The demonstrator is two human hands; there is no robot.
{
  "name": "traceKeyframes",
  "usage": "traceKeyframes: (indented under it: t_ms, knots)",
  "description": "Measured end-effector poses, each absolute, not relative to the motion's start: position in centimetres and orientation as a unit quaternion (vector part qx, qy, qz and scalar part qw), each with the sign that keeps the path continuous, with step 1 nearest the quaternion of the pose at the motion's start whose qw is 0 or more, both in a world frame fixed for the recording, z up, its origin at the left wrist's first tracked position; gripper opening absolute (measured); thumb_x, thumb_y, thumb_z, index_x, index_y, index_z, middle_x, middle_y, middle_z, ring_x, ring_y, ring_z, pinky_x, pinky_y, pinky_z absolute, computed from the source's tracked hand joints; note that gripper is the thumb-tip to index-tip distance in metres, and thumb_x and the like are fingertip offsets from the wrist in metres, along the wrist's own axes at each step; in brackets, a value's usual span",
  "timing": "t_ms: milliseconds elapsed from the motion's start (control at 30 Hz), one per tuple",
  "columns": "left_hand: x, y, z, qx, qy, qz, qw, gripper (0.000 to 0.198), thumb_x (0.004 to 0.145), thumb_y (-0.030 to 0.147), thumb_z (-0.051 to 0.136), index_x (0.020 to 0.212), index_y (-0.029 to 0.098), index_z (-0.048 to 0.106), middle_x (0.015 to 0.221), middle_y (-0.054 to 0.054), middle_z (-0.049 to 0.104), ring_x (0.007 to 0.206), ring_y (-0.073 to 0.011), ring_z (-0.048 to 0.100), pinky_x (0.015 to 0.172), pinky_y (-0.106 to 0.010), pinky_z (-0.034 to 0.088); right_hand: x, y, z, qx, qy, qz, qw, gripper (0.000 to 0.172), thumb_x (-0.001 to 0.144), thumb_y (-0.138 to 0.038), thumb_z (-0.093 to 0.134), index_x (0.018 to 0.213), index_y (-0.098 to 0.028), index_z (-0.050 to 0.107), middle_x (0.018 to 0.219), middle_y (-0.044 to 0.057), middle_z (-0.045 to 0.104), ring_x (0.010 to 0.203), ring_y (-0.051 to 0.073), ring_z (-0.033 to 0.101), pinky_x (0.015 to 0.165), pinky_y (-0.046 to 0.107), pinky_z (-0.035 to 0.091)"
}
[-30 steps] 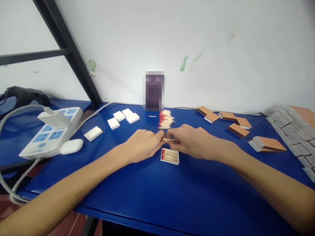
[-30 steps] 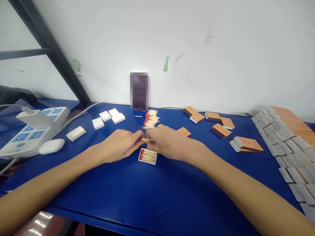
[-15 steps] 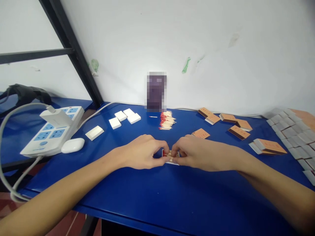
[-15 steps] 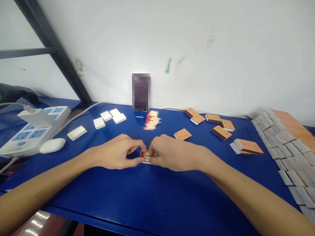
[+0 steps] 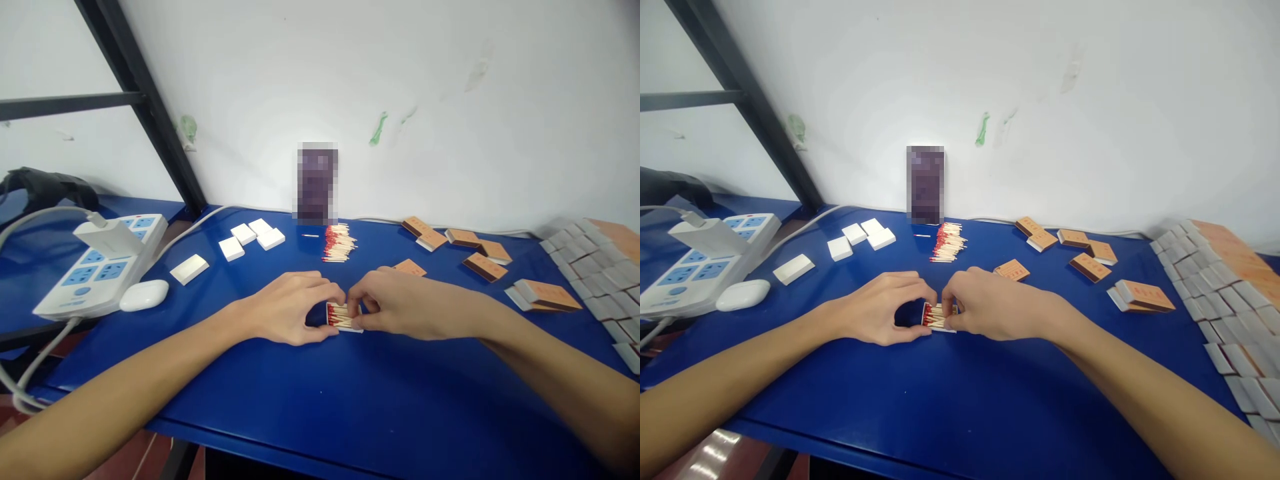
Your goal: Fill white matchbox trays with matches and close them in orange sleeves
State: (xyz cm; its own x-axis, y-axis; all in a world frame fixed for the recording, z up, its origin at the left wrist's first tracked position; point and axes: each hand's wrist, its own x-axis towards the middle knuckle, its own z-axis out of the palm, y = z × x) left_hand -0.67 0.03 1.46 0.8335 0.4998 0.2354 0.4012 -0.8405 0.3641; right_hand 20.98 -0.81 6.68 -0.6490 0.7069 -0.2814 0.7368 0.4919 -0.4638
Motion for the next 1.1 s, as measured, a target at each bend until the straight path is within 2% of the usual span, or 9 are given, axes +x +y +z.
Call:
traceKeyframes:
  t_ms: [133, 233, 400, 600, 767, 1000, 1100]
  knots:
    - [-0.8, 0.2, 1.5, 0.945, 0.224, 0.172, 0.162, 0.028, 0.086, 0.039, 0.063, 0.104, 0.019, 0.059, 0.094, -0.002, 0.066, 0.082, -0.0159, 0.057, 0.073, -0.028, 0.045, 20.9, -0.7, 6.4, 0.451, 0.852, -0.267, 0.013, 0.014, 0.081, -0.026, 0.058, 0.079, -0.024, 0.071, 0.067, -0.001, 0.065, 0.056, 0.012, 0.054, 0.049, 0.025, 0.034]
    - [-0.9, 0.3, 1.5, 0.946, 0.218, 0.170, 0.166, 0.028, 0.088, 0.040, 0.062, 0.106, 0.019, 0.060, 0.097, -0.004, 0.067, 0.086, -0.0169, 0.058, 0.078, -0.029, 0.045, 21.1, -0.6, 6.6, 0.448, 0.849, -0.280, 0.026, 0.015, 0.083, -0.029, 0.058, 0.080, -0.024, 0.071, 0.065, -0.002, 0.065, 0.054, 0.012, 0.055, 0.049, 0.025, 0.035]
    - [-1.0, 0.4, 1.4, 0.959, 0.201, 0.146, 0.139, 0.030, 0.093, 0.041, 0.055, 0.113, 0.021, 0.064, 0.105, -0.006, 0.066, 0.093, -0.0188, 0.060, 0.085, -0.032, 0.045, 22.1, -0.1, 7.5, 0.439, 0.850, -0.289, 0.045, 0.024, 0.087, -0.044, 0.055, 0.087, -0.025, 0.070, 0.069, -0.001, 0.069, 0.057, 0.014, 0.061, 0.050, 0.025, 0.038]
    - [-1.1, 0.5, 1.3, 0.978, 0.166, 0.116, 0.056, 0.033, 0.098, 0.040, 0.045, 0.121, 0.025, 0.063, 0.111, -0.007, 0.064, 0.088, -0.0178, 0.059, 0.079, -0.033, 0.044, 22.5, 0.7, 7.0, 0.408, 0.838, -0.358, 0.055, 0.014, 0.085, -0.034, 0.058, 0.082, -0.023, 0.066, 0.074, 0.000, 0.071, 0.065, 0.015, 0.064, 0.058, 0.025, 0.043]
    - [-1.1, 0.7, 1.0, 0.981, 0.143, 0.134, 0.017, 0.032, 0.099, 0.039, 0.045, 0.118, 0.024, 0.066, 0.108, -0.007, 0.064, 0.084, -0.0176, 0.059, 0.072, -0.032, 0.044, 22.2, 1.3, 6.7, 0.391, 0.817, -0.419, 0.064, 0.016, 0.082, -0.036, 0.058, 0.077, -0.021, 0.055, 0.073, 0.001, 0.069, 0.067, 0.015, 0.063, 0.060, 0.025, 0.044]
    - [-1.3, 0.7, 0.8, 0.976, 0.146, 0.143, 0.081, 0.031, 0.099, 0.029, 0.045, 0.123, 0.029, 0.064, 0.117, -0.006, 0.060, 0.089, -0.0168, 0.056, 0.078, -0.032, 0.046, 22.5, 1.7, 6.2, 0.379, 0.808, -0.447, 0.064, 0.013, 0.083, -0.033, 0.055, 0.081, -0.021, 0.053, 0.075, 0.001, 0.067, 0.069, 0.016, 0.062, 0.062, 0.026, 0.045]
    - [-1.2, 0.7, 0.9, 0.969, 0.170, 0.142, 0.113, 0.029, 0.098, 0.032, 0.048, 0.123, 0.029, 0.064, 0.116, -0.006, 0.061, 0.091, -0.0175, 0.057, 0.079, -0.032, 0.046, 22.4, 1.4, 6.3, 0.387, 0.816, -0.425, 0.064, 0.015, 0.083, -0.037, 0.057, 0.081, -0.021, 0.054, 0.073, 0.000, 0.066, 0.067, 0.016, 0.060, 0.060, 0.026, 0.044]
